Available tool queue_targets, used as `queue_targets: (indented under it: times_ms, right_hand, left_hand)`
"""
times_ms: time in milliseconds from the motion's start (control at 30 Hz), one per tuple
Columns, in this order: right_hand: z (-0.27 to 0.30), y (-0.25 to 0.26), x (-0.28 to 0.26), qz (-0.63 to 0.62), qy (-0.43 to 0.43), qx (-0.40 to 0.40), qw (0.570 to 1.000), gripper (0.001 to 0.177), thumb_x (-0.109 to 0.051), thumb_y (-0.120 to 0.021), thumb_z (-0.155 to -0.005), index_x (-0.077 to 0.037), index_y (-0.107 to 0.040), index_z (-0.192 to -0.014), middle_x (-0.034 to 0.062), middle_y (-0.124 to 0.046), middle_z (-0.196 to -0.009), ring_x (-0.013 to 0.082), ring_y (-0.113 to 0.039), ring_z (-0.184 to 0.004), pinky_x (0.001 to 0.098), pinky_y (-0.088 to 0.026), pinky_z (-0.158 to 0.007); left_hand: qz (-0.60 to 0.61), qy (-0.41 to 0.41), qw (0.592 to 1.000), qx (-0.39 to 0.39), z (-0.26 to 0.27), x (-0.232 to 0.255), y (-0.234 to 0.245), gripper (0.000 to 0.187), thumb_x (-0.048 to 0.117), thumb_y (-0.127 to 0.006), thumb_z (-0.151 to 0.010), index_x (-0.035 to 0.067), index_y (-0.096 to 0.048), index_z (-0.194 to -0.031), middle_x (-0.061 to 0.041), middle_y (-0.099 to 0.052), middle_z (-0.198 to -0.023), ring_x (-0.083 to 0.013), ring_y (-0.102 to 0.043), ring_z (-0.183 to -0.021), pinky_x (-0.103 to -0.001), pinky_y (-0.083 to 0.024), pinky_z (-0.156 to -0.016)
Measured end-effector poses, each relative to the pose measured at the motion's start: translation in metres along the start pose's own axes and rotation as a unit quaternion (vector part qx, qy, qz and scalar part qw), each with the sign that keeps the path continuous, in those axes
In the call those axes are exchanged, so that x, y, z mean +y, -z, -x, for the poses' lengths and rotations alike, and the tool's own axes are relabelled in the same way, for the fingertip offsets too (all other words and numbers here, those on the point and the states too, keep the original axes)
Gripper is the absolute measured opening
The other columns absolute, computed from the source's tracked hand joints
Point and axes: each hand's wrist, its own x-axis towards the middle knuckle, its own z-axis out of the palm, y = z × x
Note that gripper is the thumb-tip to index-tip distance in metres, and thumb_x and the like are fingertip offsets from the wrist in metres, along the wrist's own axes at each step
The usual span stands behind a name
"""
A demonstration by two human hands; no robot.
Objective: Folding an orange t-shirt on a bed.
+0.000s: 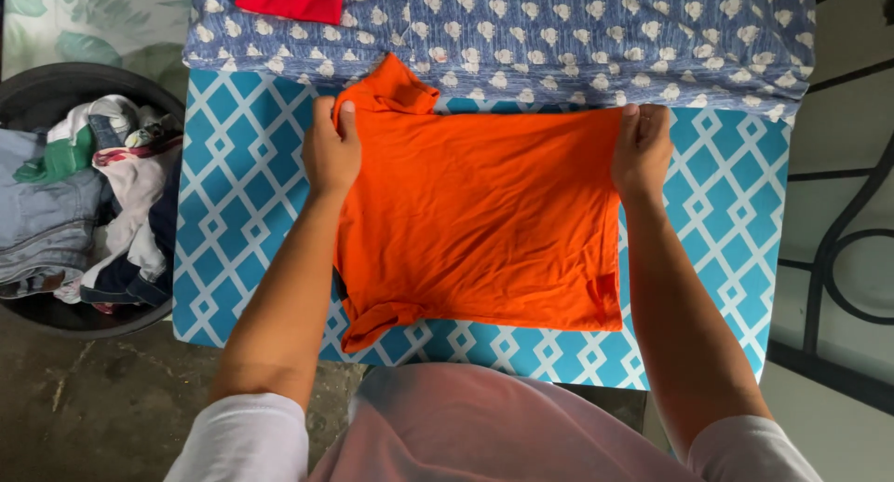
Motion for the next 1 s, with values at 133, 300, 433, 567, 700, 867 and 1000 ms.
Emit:
queue_targets:
  times_ms: [133, 300, 433, 567, 700, 867, 1000]
  right_hand:
    - [-0.003, 0.002, -0.002, 0.036, 0.057, 0.025, 0.997, 0.027, -0.028, -0.066, -0.113, -0.003, -0.059, -0.107, 0.0092, -0.067, -0.078, 0.0266, -0.062, -0.062, 0.0369, -0.047, -0.058]
    - [-0.004, -0.001, 0.022, 0.129, 0.113, 0.057, 0.983, 0.024, -0.028, -0.071, -0.112, -0.005, -0.062, -0.108, 0.013, -0.072, -0.091, 0.0315, -0.07, -0.08, 0.0436, -0.054, -0.068]
    - [0.031, 0.019, 0.001, 0.194, 0.076, 0.045, 0.977, 0.024, -0.028, -0.072, -0.106, -0.005, -0.065, -0.111, 0.0148, -0.072, -0.094, 0.0356, -0.069, -0.084, 0.0475, -0.053, -0.068]
    - [0.092, 0.045, -0.021, 0.231, 0.024, -0.014, 0.973, 0.023, -0.028, -0.071, -0.105, -0.006, -0.066, -0.111, 0.0149, -0.07, -0.094, 0.0367, -0.067, -0.087, 0.0479, -0.053, -0.073]
    - [0.161, 0.067, -0.06, 0.234, 0.08, -0.02, 0.969, 0.029, -0.021, -0.066, -0.106, -0.002, -0.064, -0.128, 0.0179, -0.064, -0.105, 0.0336, -0.06, -0.092, 0.0459, -0.05, -0.088]
    - [0.228, 0.093, -0.057, 0.294, 0.065, -0.032, 0.953, 0.028, -0.021, -0.065, -0.106, -0.003, -0.065, -0.127, 0.0147, -0.069, -0.11, 0.033, -0.06, -0.1, 0.0456, -0.042, -0.093]
    - [0.248, 0.108, -0.066, 0.301, 0.033, -0.05, 0.952, 0.025, -0.02, -0.065, -0.107, -0.007, -0.068, -0.127, 0.01, -0.07, -0.096, 0.0293, -0.061, -0.094, 0.0441, -0.041, -0.09]
  left_hand:
    - [-0.024, -0.007, 1.0, -0.006, -0.005, -0.013, -0.001, 0.031, 0.043, -0.053, -0.112, 0.012, -0.053, -0.116, -0.012, -0.072, -0.09, -0.0379, -0.07, -0.08, -0.049, -0.051, -0.064]
    - [-0.039, 0.007, 0.999, 0.036, 0.007, -0.008, 0.005, 0.037, 0.045, -0.056, -0.108, 0.012, -0.055, -0.125, -0.014, -0.071, -0.115, -0.0373, -0.07, -0.096, -0.047, -0.056, -0.073]
    - [-0.024, 0.004, 0.999, 0.025, 0.052, 0.004, 0.036, 0.047, 0.044, -0.058, -0.106, 0.004, -0.053, -0.131, -0.02, -0.065, -0.124, -0.0393, -0.068, -0.103, -0.045, -0.058, -0.076]
    - [-0.083, -0.006, 0.996, 0.009, 0.119, 0.001, 0.06, 0.051, 0.042, -0.061, -0.104, 0.0, -0.054, -0.132, -0.024, -0.065, -0.122, -0.0421, -0.067, -0.103, -0.047, -0.057, -0.075]
    - [-0.136, 0.005, 0.991, -0.013, 0.175, -0.011, 0.08, 0.04, 0.042, -0.064, -0.104, 0.005, -0.061, -0.119, -0.019, -0.07, -0.108, -0.0413, -0.067, -0.097, -0.049, -0.055, -0.079]
    - [-0.109, 0.04, 0.993, -0.017, 0.207, -0.029, 0.09, 0.036, 0.04, -0.066, -0.104, 0.005, -0.062, -0.113, -0.016, -0.071, -0.102, -0.0388, -0.067, -0.096, -0.049, -0.054, -0.077]
    - [0.096, -0.061, 0.993, 0.024, 0.21, -0.025, 0.1, 0.036, 0.035, -0.07, -0.102, 0.002, -0.058, -0.11, -0.015, -0.06, -0.1, -0.0288, -0.062, -0.086, -0.042, -0.053, -0.074]
